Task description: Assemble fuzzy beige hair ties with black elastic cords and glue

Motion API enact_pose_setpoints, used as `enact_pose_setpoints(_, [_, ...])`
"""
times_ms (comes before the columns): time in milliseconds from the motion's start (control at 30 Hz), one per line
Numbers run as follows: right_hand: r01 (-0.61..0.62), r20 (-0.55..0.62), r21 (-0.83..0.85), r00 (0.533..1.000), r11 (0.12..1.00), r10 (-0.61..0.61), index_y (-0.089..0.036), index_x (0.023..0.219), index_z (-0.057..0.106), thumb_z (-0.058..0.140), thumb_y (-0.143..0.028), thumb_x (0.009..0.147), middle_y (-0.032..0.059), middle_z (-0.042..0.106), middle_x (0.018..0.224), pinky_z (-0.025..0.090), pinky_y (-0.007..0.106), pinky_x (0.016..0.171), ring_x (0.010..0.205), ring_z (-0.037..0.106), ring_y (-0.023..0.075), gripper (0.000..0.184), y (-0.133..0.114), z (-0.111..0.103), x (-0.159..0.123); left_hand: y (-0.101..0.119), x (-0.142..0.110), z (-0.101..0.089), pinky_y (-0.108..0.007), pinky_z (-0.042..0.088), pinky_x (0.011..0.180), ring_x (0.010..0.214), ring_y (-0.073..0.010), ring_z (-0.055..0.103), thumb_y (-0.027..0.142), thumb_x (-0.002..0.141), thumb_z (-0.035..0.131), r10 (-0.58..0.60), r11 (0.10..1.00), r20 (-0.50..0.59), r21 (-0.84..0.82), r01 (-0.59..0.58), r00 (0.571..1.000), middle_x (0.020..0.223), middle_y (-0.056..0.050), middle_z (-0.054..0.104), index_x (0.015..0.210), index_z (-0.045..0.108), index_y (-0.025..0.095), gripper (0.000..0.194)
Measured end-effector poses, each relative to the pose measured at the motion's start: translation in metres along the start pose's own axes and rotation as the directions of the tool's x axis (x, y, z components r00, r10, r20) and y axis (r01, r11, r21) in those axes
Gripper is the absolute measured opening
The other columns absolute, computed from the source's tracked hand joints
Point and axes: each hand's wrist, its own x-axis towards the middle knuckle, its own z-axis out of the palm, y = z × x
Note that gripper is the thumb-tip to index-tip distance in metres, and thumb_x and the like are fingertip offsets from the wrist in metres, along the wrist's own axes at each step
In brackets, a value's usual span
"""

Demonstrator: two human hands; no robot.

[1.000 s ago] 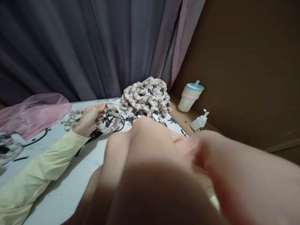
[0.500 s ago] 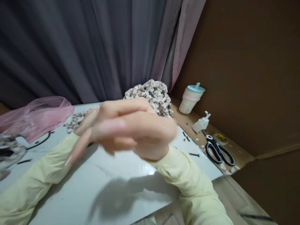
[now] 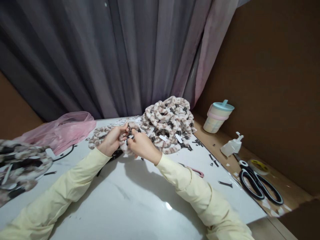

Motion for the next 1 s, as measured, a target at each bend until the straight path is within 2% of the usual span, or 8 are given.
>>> enact_pose_setpoints(100, [-0.062, 0.067, 0.114, 0.996, 0.992, 0.055, -0.015, 0.109, 0.046, 0.044, -0.015, 0.083, 0.0013, 0.067, 0.069, 0.044, 0.024, 0.044, 0.029, 0.050, 0.0101, 0.026, 0.003, 0.005, 0.005, 0.001, -0.001, 0.001, -0.018, 0.015, 0.035, 0.038, -0.0028, 0.027, 0.025, 0.065, 0.064, 0.024, 0.999, -0.010, 0.025, -0.023, 1.000, 0.050, 0.004, 0.043, 0.054, 0.049, 0.014, 0.022])
enact_pose_setpoints(200, [-0.135, 0.116, 0.262, 0.987, 0.956, 0.108, -0.016, 0.112, 0.040, 0.038, -0.018, 0.087, -0.0006, 0.065, 0.062, 0.044, 0.025, 0.037, 0.030, 0.051, 0.0124, 0.025, 0.002, 0.008, 0.007, 0.000, -0.004, 0.001, -0.019, 0.019, 0.037, 0.039, -0.0042, 0.031, 0.030, 0.067, 0.064, 0.080, 0.993, -0.027, 0.085, -0.078, 0.996, 0.050, 0.004, 0.044, 0.052, 0.048, 0.015, 0.027])
enact_pose_setpoints(400, [-0.154, 0.025, 0.410, 0.987, 0.899, 0.158, -0.018, 0.084, 0.040, 0.042, -0.026, 0.088, -0.0085, 0.047, 0.044, 0.038, 0.020, 0.033, 0.027, 0.033, 0.0058, 0.009, 0.002, 0.011, 0.009, 0.000, -0.006, 0.001, -0.021, 0.029, 0.048, 0.048, -0.0090, 0.038, 0.032, 0.072, 0.059, 0.305, 0.916, -0.021, 0.279, -0.287, 0.952, 0.048, 0.004, 0.043, 0.049, 0.045, 0.017, 0.031])
enact_pose_setpoints(500, [-0.131, -0.018, 0.414, 0.988, 0.901, 0.152, -0.020, 0.071, 0.038, 0.047, -0.027, 0.085, -0.0114, 0.034, 0.042, 0.034, 0.017, 0.033, 0.031, 0.027, 0.0042, 0.018, 0.003, 0.009, 0.009, 0.001, -0.006, 0.001, -0.022, 0.029, 0.053, 0.051, -0.0101, 0.037, 0.033, 0.074, 0.059, 0.447, 0.823, 0.010, 0.388, -0.416, 0.894, 0.048, 0.004, 0.042, 0.048, 0.045, 0.017, 0.033])
enact_pose_setpoints(600, [-0.101, -0.031, 0.376, 0.992, 0.921, 0.121, -0.020, 0.065, 0.037, 0.048, -0.032, 0.084, -0.0104, 0.028, 0.045, 0.026, 0.016, 0.032, 0.035, 0.027, 0.0049, 0.025, 0.003, 0.006, 0.008, 0.000, -0.004, -0.002, -0.022, 0.029, 0.058, 0.054, -0.0116, 0.038, 0.031, 0.075, 0.060, 0.557, 0.715, 0.033, 0.488, -0.500, 0.830, 0.051, 0.004, 0.043, 0.053, 0.049, 0.018, 0.028])
enact_pose_setpoints(733, [-0.047, -0.009, 0.264, 0.999, 0.963, 0.051, -0.020, 0.061, 0.038, 0.047, -0.030, 0.084, -0.0093, 0.029, 0.045, 0.024, 0.018, 0.036, 0.038, 0.028, 0.0059, 0.026, 0.003, 0.000, 0.008, -0.006, 0.000, -0.008, -0.026, 0.032, 0.064, 0.064, -0.0164, 0.044, 0.024, 0.079, 0.055, 0.737, 0.347, 0.224, 0.684, -0.642, 0.638, 0.059, 0.001, 0.049, 0.061, 0.050, 0.020, 0.020])
enact_pose_setpoints(800, [-0.013, 0.004, 0.190, 1.000, 0.982, 0.012, -0.019, 0.060, 0.039, 0.045, -0.027, 0.084, -0.0091, 0.031, 0.045, 0.023, 0.018, 0.039, 0.039, 0.028, 0.0060, 0.025, 0.004, -0.004, 0.009, -0.011, 0.002, -0.011, -0.028, 0.034, 0.067, 0.069, -0.0185, 0.047, 0.022, 0.080, 0.052, 0.754, 0.214, 0.323, 0.703, -0.678, 0.573, 0.063, -0.002, 0.052, 0.062, 0.048, 0.021, 0.019])
enact_pose_setpoints(1000, [0.076, 0.054, -0.056, 0.996, 0.996, -0.073, -0.016, 0.053, 0.045, 0.050, -0.013, 0.075, -0.0072, 0.036, 0.046, 0.023, 0.021, 0.049, 0.047, 0.032, 0.0070, 0.023, 0.001, -0.020, 0.009, -0.019, 0.003, -0.013, -0.031, 0.036, 0.070, 0.071, -0.0202, 0.047, 0.018, 0.083, 0.046, 0.726, 0.096, 0.446, 0.688, -0.720, 0.523, 0.065, -0.004, 0.053, 0.065, 0.048, 0.021, 0.018])
